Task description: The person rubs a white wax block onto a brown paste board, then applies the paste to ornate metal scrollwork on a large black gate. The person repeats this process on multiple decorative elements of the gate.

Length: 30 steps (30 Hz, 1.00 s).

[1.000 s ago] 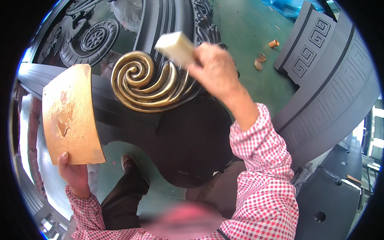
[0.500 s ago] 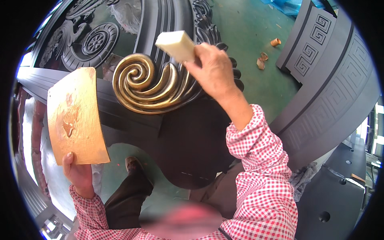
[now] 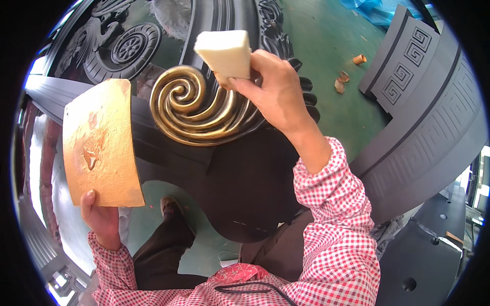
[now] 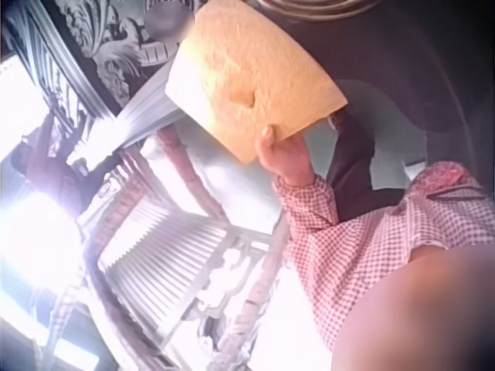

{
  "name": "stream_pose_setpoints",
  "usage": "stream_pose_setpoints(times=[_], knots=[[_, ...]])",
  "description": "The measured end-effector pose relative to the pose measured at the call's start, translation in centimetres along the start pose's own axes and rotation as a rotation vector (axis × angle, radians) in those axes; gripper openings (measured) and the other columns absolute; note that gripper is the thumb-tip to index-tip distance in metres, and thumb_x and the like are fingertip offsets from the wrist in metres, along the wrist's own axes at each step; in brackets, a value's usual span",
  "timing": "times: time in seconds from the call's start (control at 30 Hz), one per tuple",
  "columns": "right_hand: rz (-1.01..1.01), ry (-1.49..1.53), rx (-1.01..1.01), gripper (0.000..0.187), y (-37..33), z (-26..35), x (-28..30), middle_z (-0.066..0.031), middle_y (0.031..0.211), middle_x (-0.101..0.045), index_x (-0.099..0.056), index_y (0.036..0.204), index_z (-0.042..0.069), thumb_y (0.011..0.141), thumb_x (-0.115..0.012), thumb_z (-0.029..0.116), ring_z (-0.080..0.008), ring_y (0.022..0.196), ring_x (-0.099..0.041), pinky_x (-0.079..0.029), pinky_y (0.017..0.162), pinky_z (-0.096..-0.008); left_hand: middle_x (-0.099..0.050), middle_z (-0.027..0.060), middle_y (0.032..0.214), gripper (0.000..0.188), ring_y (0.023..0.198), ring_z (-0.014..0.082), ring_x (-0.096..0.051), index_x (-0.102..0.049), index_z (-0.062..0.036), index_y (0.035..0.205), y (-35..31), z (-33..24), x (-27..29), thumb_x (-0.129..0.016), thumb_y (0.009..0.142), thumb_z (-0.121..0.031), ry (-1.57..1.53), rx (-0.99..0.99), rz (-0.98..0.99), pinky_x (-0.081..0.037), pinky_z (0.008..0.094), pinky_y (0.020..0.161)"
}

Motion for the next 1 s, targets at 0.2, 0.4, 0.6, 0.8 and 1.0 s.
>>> stream_pose_setpoints(times=[0.2,0.4,0.6,0.8,1.0], knots=[[0.072,-0.398,0.144,0.016,1.1,-0.7,-1.1,-0.0066,0.074,-0.061,-0.063,0.089,-0.001,0.076,-0.067,0.007,-0.0119,0.063,-0.057,-0.044,0.058,-0.0248,-0.044,0.0153,0.133,0.06,0.12,0.0274,-0.045,-0.03,0.0018,0.134,0.1,0.0,0.2,-0.048,0.079,-0.015,-0.003,-0.018,-0.008,-0.037,0.0395,0.099],[0.07,-0.283,0.17,0.019,1.5,0.2,-1.9,-0.0053,0.067,-0.055,-0.063,0.087,0.0,0.073,-0.069,0.012,-0.0143,0.056,-0.051,-0.042,0.054,-0.0266,-0.044,0.0152,0.133,0.06,0.12,0.0274,-0.046,-0.031,0.0022,0.134,0.0,-0.1,0.3,-0.048,0.079,-0.016,0.004,0.005,-0.022,-0.038,0.0395,0.099],[-0.019,-0.319,0.142,0.021,1.5,-0.3,-1.1,-0.0101,0.068,-0.056,-0.061,0.084,-0.003,0.074,-0.068,0.015,-0.0173,0.056,-0.052,-0.042,0.054,-0.0303,-0.045,0.0147,0.132,0.06,0.119,0.0273,-0.046,-0.031,0.0017,0.134,-0.1,-0.1,0.2,-0.048,0.079,-0.016,-0.001,0.003,-0.031,-0.038,0.0394,0.098],[0.017,-0.25,0.044,0.02,0.1,-0.3,0.0,-0.0086,0.069,-0.057,-0.06,0.08,0.0,0.073,-0.067,0.018,-0.0219,0.064,-0.057,-0.044,0.06,-0.0329,-0.045,0.0144,0.132,0.06,0.118,0.0273,-0.047,-0.032,0.0014,0.134,-0.3,-0.1,0.3,-0.048,0.079,-0.017,-0.005,0.006,-0.029,-0.039,0.0392,0.097],[0.032,-0.461,0.257,0.028,-0.1,0.5,-1.5,-0.0065,0.064,-0.05,-0.054,0.068,0.005,0.07,-0.072,0.026,-0.0239,0.063,-0.051,-0.037,0.061,-0.0365,-0.046,0.0144,0.131,0.059,0.118,0.0271,-0.048,-0.032,0.0016,0.133,-0.8,-0.2,0.2,-0.048,0.079,-0.017,0.009,-0.002,-0.041,-0.039,0.039,0.097]])
Point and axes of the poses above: each hand's wrist, its own y-axis towards the middle knuckle, its own x-axis out of the back of the hand, z = x × y, the point moved 3 cm from there along y, towards the middle knuckle
